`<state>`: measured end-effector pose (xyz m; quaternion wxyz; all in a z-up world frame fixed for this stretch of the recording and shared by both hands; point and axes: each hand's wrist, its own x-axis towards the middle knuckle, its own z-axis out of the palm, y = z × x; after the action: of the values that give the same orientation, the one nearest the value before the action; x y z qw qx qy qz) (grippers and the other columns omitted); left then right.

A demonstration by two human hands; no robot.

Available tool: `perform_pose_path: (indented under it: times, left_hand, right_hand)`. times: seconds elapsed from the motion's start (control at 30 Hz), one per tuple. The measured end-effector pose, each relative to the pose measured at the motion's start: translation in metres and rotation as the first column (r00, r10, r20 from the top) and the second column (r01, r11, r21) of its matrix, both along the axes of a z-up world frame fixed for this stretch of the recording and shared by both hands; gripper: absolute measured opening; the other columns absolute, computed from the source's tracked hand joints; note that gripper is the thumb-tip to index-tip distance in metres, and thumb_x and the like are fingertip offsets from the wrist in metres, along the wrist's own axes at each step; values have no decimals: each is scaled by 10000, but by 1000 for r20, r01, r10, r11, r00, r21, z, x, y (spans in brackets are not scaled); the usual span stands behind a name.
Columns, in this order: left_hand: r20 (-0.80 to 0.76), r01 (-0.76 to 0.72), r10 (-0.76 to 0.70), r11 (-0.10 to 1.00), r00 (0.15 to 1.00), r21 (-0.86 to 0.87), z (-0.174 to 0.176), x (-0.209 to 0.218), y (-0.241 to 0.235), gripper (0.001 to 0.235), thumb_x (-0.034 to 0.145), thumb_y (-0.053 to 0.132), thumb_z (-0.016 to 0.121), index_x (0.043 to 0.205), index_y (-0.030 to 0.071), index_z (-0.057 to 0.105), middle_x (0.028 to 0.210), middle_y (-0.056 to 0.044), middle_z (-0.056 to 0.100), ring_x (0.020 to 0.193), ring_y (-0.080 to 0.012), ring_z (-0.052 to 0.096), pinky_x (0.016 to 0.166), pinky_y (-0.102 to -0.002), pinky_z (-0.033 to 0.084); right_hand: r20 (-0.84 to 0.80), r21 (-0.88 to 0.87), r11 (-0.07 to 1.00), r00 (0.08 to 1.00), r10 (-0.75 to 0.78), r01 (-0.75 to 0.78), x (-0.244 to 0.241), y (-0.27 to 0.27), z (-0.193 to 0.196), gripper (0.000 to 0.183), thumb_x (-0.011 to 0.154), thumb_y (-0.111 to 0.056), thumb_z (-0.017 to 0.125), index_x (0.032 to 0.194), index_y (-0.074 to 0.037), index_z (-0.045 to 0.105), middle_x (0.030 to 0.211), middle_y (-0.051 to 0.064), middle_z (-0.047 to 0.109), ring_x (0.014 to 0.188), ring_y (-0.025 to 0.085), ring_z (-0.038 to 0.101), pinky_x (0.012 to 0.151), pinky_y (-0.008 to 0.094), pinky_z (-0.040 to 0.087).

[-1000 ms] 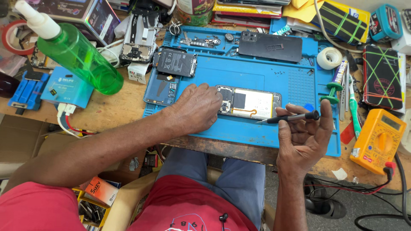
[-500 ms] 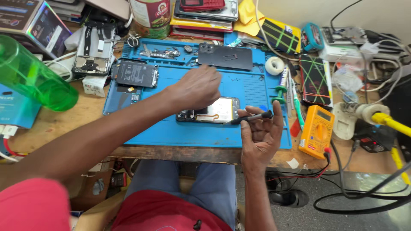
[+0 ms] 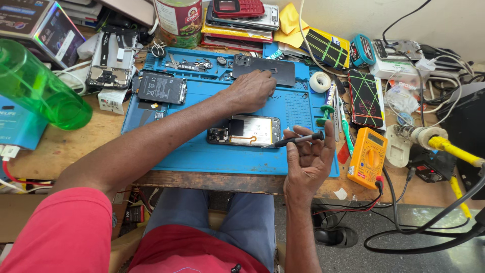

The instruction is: The person uses a screwdriver to remove screws from a disassembled smartphone placed on a blue work mat. They repeatedly unscrew and reposition the device while handling small components on the cluttered workbench.

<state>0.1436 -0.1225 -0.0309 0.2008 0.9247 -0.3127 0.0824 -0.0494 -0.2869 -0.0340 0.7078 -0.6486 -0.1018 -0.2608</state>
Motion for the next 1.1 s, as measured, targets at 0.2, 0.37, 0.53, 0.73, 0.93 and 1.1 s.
perform_pose_path:
  times: [0.2,0.37,0.53,0.73,0.93,1.1]
  left_hand:
    - [20,20,-18,995,1000,-95,7,1,7,103,866,74,610,828,45,701,925,-150,659,921,-349,663,800,-506,535]
    - [47,60,-56,995,997,-78,6,5,2,40,796,52,673,802,54,712,919,-118,670,948,-334,673,798,-490,542]
    - [98,98,-84,986,992,-139,17,-5,13,12,830,74,729,830,85,735,979,-108,674,969,-332,678,787,-485,545]
    - [55,121,-114,982,992,-142,38,-53,80,135,922,109,728,1053,77,711,1087,-82,698,1050,-286,686,911,-433,555]
    - [-126,-19,26,998,992,54,25,-131,136,993,661,458,933,1447,71,465,1268,-170,621,1253,-348,468,1048,-565,364]
    - [-54,-38,35,998,998,-49,9,-147,138,951,730,402,896,1480,46,432,1242,-175,644,1283,-374,445,1017,-568,346]
  right_hand:
    - [-12,-3,1000,1000,-10,10,0,3,3,826,964,155,626,1651,-91,240,1305,177,650,1184,251,714,996,311,610]
    - [3,3,1000,1000,2,-2,0,3,3,829,958,166,622,1647,-90,239,1310,177,651,1205,253,714,1028,321,617]
    - [-4,-3,1000,1000,-6,6,1,3,3,826,962,178,613,1651,-91,245,1305,180,652,1192,249,713,1032,330,611]
    - [-13,62,997,999,40,-39,-2,-1,-9,781,1029,180,645,1654,-95,265,1305,155,655,1156,233,720,1052,330,606]
    - [23,52,996,997,75,-76,4,7,-8,724,1086,195,724,1641,-65,339,1225,156,660,1119,229,727,1065,355,642]
    - [80,-164,981,990,118,-104,12,26,0,706,1088,165,725,1618,-85,331,1292,168,672,1145,241,750,1037,339,651]
